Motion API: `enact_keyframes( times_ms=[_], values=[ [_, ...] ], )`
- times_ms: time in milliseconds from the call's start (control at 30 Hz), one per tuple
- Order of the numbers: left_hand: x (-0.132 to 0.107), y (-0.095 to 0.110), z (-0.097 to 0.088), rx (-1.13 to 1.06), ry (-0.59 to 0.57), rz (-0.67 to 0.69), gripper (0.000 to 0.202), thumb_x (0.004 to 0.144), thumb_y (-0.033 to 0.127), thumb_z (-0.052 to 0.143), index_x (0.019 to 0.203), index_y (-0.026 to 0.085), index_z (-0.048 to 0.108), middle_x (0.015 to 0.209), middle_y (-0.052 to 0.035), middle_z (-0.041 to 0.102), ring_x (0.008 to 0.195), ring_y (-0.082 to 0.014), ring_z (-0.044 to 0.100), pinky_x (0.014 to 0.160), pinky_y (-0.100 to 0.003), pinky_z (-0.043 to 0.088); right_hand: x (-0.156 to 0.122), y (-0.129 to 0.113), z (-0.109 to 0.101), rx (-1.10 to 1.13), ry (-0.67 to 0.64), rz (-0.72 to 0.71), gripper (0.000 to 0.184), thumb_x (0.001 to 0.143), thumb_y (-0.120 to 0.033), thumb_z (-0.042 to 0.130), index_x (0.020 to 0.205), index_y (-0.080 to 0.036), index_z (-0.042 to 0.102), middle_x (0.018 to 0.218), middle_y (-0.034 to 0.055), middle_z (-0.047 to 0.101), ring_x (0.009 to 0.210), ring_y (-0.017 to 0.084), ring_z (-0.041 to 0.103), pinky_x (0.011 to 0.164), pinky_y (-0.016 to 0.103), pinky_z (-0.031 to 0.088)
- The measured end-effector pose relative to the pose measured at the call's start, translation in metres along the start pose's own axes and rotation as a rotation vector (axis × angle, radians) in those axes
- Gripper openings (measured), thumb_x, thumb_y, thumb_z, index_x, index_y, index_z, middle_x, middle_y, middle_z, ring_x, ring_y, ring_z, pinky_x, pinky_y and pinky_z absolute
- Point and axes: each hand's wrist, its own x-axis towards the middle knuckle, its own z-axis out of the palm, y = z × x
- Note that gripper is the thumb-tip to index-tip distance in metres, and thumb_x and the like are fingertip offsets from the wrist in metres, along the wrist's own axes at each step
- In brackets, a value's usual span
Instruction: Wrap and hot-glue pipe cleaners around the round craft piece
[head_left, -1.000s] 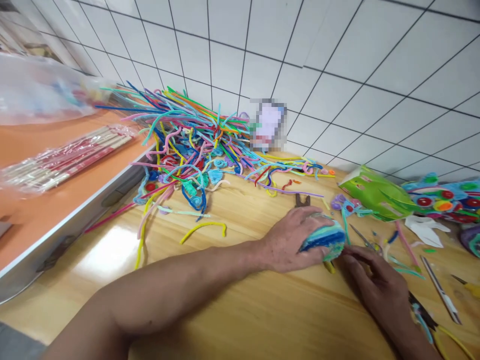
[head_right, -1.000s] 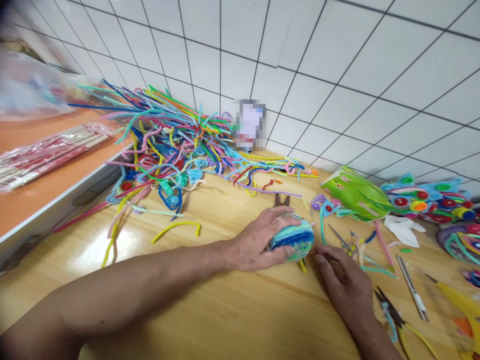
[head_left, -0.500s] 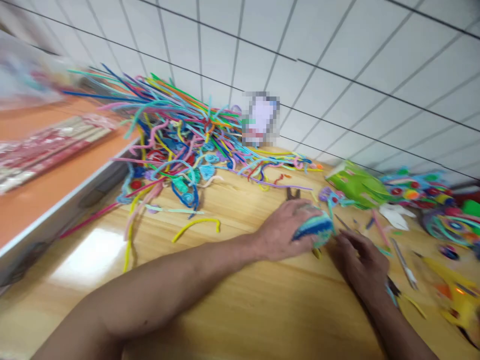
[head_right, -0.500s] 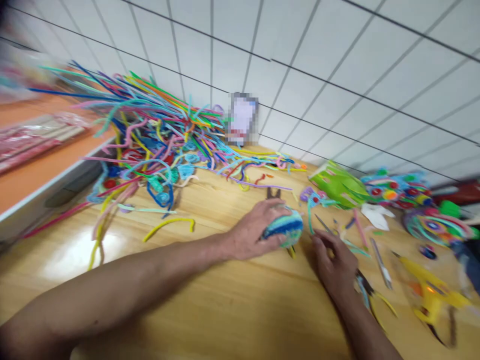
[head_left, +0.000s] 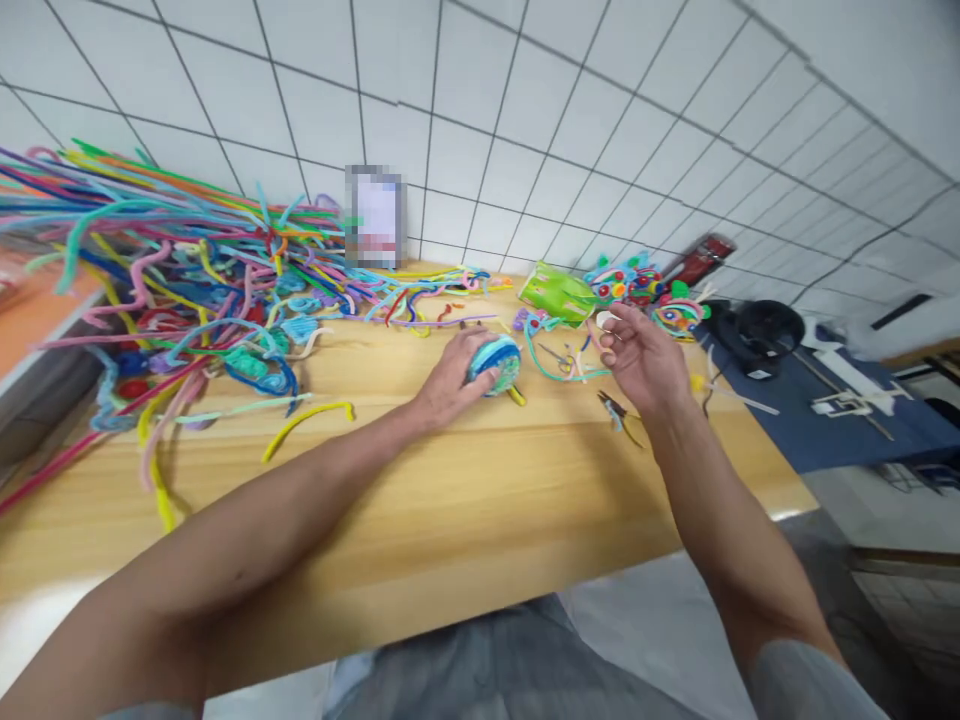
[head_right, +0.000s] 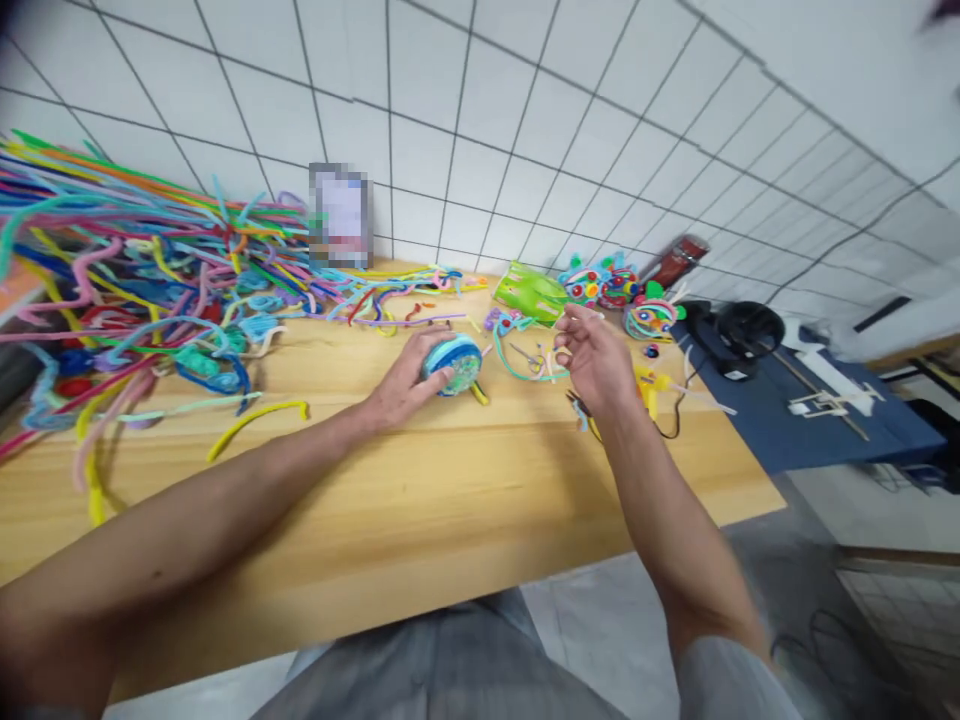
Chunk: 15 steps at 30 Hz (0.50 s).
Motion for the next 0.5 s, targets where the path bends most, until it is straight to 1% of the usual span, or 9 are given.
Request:
enact_keyframes(
  times_ms=[33,100,200,233,300,367,433,500],
  values=[
    [0.000,-0.001,0.001,0.003,0.002,-0.005,0.050,0.107,0.041,0.060,0.152,0.019,0.053,0.159,-0.0177,0.054,0.155,-0.0327,0.048,0.133,-0.056,0.038,-0.005,-0.002,0.000,0.045,0.023,-0.013,0.036,0.074,-0.045,0.089,0.100,-0.022,0.076,0.084,-0.0020,0.074,0.065,0.009,0.063,0.049,0.019,0.046],
    [0.001,-0.003,0.003,0.004,0.011,-0.011,0.050,0.108,0.043,0.059,0.152,0.020,0.053,0.157,-0.0173,0.055,0.154,-0.0326,0.048,0.133,-0.057,0.038,-0.016,0.007,0.005,0.068,0.076,-0.017,0.038,0.071,-0.044,0.090,0.098,-0.023,0.075,0.079,-0.0034,0.071,0.062,0.009,0.060,0.050,0.019,0.046],
    [0.001,-0.003,0.004,-0.003,0.008,0.000,0.051,0.107,0.044,0.060,0.152,0.019,0.054,0.155,-0.0177,0.056,0.152,-0.0327,0.050,0.132,-0.056,0.039,-0.027,0.044,0.025,0.000,0.156,-0.010,0.041,0.070,-0.051,0.088,0.096,-0.024,0.072,0.076,-0.0034,0.068,0.060,0.010,0.059,0.050,0.021,0.045],
    [0.001,-0.003,0.004,-0.007,0.005,0.006,0.052,0.107,0.043,0.060,0.152,0.019,0.054,0.155,-0.0180,0.056,0.153,-0.0331,0.050,0.132,-0.056,0.039,-0.029,0.057,0.032,-0.014,0.163,-0.012,0.041,0.070,-0.052,0.087,0.095,-0.025,0.071,0.075,-0.0034,0.068,0.059,0.010,0.058,0.050,0.022,0.045],
    [0.002,-0.004,0.004,-0.015,0.009,0.031,0.051,0.106,0.041,0.060,0.152,0.018,0.055,0.153,-0.0187,0.058,0.153,-0.0343,0.049,0.133,-0.057,0.038,-0.031,0.082,0.046,-0.035,0.152,-0.019,0.042,0.070,-0.055,0.086,0.094,-0.025,0.069,0.074,-0.0034,0.067,0.058,0.011,0.057,0.049,0.023,0.043],
    [0.002,-0.004,0.003,-0.016,0.003,0.040,0.051,0.106,0.040,0.060,0.151,0.017,0.055,0.153,-0.0189,0.059,0.153,-0.0345,0.049,0.133,-0.056,0.037,-0.032,0.100,0.054,-0.069,0.130,-0.034,0.043,0.072,-0.056,0.085,0.094,-0.025,0.068,0.073,-0.0035,0.066,0.056,0.011,0.055,0.049,0.024,0.041],
    [0.002,-0.004,0.003,-0.017,0.008,0.035,0.051,0.106,0.040,0.061,0.151,0.017,0.056,0.153,-0.0190,0.059,0.153,-0.0343,0.049,0.134,-0.056,0.037,-0.034,0.112,0.057,-0.121,0.110,-0.060,0.044,0.074,-0.057,0.085,0.097,-0.024,0.068,0.074,-0.0034,0.066,0.056,0.012,0.054,0.050,0.025,0.041],
    [0.002,-0.002,0.003,-0.022,0.012,0.031,0.050,0.106,0.041,0.062,0.150,0.018,0.056,0.152,-0.0184,0.060,0.153,-0.0340,0.049,0.134,-0.056,0.037,-0.037,0.119,0.055,-0.168,0.086,-0.089,0.044,0.077,-0.057,0.084,0.102,-0.024,0.069,0.073,-0.0033,0.066,0.057,0.014,0.055,0.053,0.027,0.043]
  ],
)
